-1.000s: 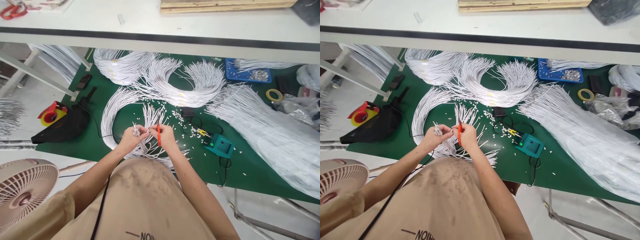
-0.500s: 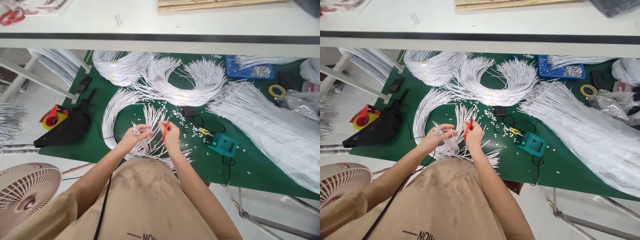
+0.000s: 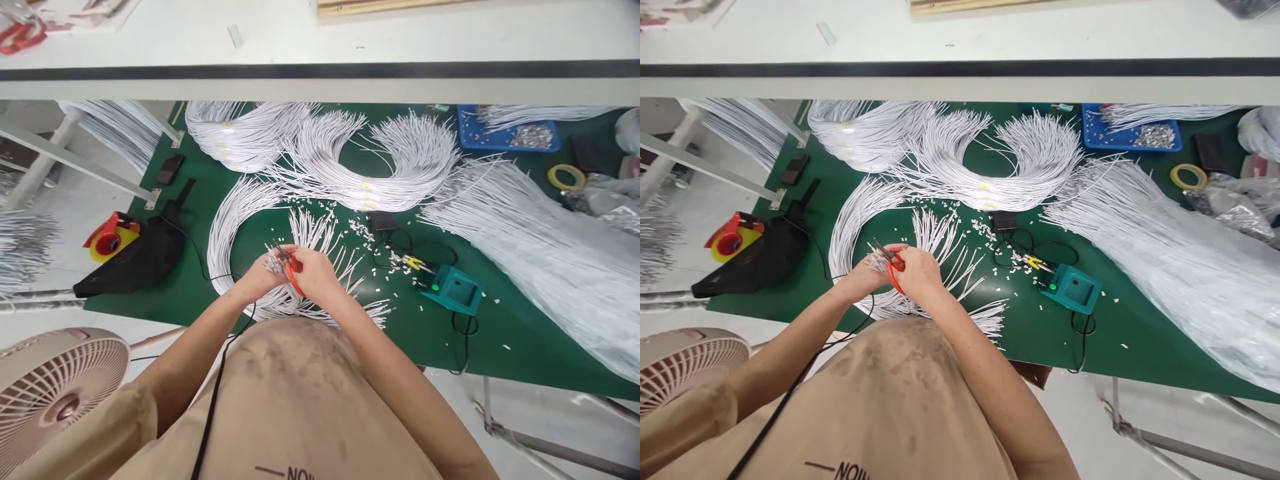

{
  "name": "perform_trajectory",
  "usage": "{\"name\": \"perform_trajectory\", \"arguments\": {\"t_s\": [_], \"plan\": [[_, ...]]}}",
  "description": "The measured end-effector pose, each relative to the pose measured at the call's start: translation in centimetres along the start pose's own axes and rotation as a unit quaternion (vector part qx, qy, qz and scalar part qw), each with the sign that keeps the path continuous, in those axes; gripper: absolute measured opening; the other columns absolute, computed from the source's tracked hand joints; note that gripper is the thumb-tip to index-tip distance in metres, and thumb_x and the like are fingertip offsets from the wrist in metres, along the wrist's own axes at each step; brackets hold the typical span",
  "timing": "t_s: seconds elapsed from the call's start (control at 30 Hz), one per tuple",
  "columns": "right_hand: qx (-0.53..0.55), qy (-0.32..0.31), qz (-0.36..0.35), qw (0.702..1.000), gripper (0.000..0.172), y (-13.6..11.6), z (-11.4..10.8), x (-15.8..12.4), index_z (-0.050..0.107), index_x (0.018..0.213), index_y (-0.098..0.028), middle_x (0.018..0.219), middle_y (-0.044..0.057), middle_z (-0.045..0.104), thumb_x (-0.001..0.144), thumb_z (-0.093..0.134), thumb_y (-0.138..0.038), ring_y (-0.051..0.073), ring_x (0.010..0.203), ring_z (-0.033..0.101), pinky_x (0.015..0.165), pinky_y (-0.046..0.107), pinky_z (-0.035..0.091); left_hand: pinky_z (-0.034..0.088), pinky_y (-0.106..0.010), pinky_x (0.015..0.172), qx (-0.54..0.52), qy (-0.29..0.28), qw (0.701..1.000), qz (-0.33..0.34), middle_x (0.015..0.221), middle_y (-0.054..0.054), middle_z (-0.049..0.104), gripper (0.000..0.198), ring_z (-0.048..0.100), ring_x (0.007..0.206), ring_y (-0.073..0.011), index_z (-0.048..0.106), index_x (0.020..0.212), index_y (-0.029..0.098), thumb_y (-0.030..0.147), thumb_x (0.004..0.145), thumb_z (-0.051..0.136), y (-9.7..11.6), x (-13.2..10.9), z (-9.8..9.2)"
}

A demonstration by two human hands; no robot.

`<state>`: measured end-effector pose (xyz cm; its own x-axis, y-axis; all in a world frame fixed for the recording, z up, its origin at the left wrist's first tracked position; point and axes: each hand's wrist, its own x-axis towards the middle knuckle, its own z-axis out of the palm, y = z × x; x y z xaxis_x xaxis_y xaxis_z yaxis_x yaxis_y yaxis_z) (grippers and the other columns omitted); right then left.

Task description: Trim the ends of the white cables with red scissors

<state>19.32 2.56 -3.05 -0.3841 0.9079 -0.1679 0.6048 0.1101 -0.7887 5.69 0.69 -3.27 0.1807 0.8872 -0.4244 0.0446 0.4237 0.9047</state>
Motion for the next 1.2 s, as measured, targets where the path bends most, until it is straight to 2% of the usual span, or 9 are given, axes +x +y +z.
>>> {"name": "perform_trajectory", "arguments": {"t_s": [0.1,0.2,0.33,0.5,0.63,0.8,0.93,1.03,1.2], "plan": [[0.001,0.007,0.015,1.0,0.014,0.5,0.3,0.1,0.062,0.063,-0.018,0.07,0.002,0.061,0.07,0.053,-0.026,0.013,0.061,0.05,0.054,0.023,0.032,0.045,-0.031,0.077,0.001,0.005,1.0,-0.014,0.096,-0.006,0.064,0.059,0.06,0.082,-0.018,0.055,0.111,0.018,0.023,0.055,0.074,-0.1,0.0,-0.3],[0.093,0.046,0.06,0.993,0.017,1.3,0.5,0.1,0.065,0.07,-0.018,0.069,0.002,0.063,0.07,0.055,-0.032,0.013,0.062,0.051,0.057,0.023,0.035,0.046,-0.032,0.076,-0.009,0.012,1.0,-0.015,0.095,-0.008,0.064,0.053,0.06,0.083,-0.0189,0.057,0.11,0.017,0.028,0.06,0.072,-0.6,0.0,-0.8],[0.252,0.064,0.126,0.957,0.023,2.1,0.9,0.1,0.068,0.074,-0.017,0.06,-0.001,0.06,0.067,0.059,-0.036,0.012,0.058,0.051,0.058,0.023,0.038,0.044,-0.031,0.079,-0.08,0.053,0.995,-0.005,0.103,-0.009,0.063,0.046,0.058,0.093,-0.0199,0.061,0.104,0.017,0.031,0.062,0.072,-1.4,0.0,-0.5],[0.33,0.095,0.161,0.925,0.025,2.5,1.9,-0.1,0.069,0.074,-0.015,0.059,-0.001,0.059,0.063,0.063,-0.036,0.011,0.057,0.05,0.057,0.022,0.039,0.044,-0.027,0.067,-0.133,0.071,0.987,-0.047,0.094,-0.007,0.065,0.038,0.058,0.075,-0.0143,0.064,0.098,0.017,0.035,0.066,0.069,-1.4,0.3,0.2],[0.313,0.079,0.146,0.935,0.026,2.7,2.0,-0.3,0.07,0.076,-0.015,0.059,-0.002,0.06,0.063,0.063,-0.037,0.011,0.057,0.051,0.057,0.023,0.039,0.043,-0.025,0.067,-0.096,0.104,0.99,0.01,0.09,-0.005,0.063,0.026,0.056,0.071,-0.0122,0.064,0.082,0.014,0.034,0.066,0.068,-1.0,0.5,0.5],[0.338,0.12,0.13,0.924,0.022,2.3,-0.2,0.2,0.069,0.077,-0.016,0.068,0.001,0.064,0.065,0.061,-0.034,0.013,0.066,0.056,0.065,0.024,0.042,0.041,-0.025,0.062,0.002,0.1,0.994,0.053,0.072,-0.003,0.063,0.023,0.054,0.063,-0.012,0.062,0.079,0.014,0.035,0.07,0.063,-0.8,0.3,0.9],[0.376,0.022,0.116,0.919,0.023,1.7,-1.9,0.7,0.069,0.078,-0.016,0.057,-0.001,0.059,0.067,0.06,-0.034,0.011,0.058,0.053,0.061,0.024,0.041,0.038,-0.024,0.057,-0.035,0.074,0.995,0.056,0.063,0.001,0.06,0.028,0.055,0.06,-0.0121,0.053,0.088,0.017,0.034,0.069,0.064,-1.1,0.4,1.1],[0.402,-0.033,0.109,0.908,0.021,1.6,-2.0,0.8,0.067,0.075,-0.016,0.053,-0.003,0.057,0.066,0.062,-0.035,0.01,0.052,0.05,0.058,0.024,0.04,0.037,-0.023,0.055,-0.074,0.056,0.995,0.049,0.063,0.002,0.06,0.033,0.056,0.06,-0.012,0.045,0.089,0.019,0.033,0.067,0.066,-1.3,0.6,1.1],[0.396,0.003,0.103,0.912,0.021,1.9,-0.8,0.5,0.064,0.069,-0.015,0.063,-0.001,0.061,0.066,0.062,-0.036,0.011,0.06,0.054,0.064,0.024,0.042,0.041,-0.023,0.06,-0.078,0.077,0.993,0.047,0.074,0.001,0.061,0.035,0.057,0.066,-0.011,0.049,0.086,0.018,0.028,0.061,0.071,-1.3,0.5,0.9]]}}
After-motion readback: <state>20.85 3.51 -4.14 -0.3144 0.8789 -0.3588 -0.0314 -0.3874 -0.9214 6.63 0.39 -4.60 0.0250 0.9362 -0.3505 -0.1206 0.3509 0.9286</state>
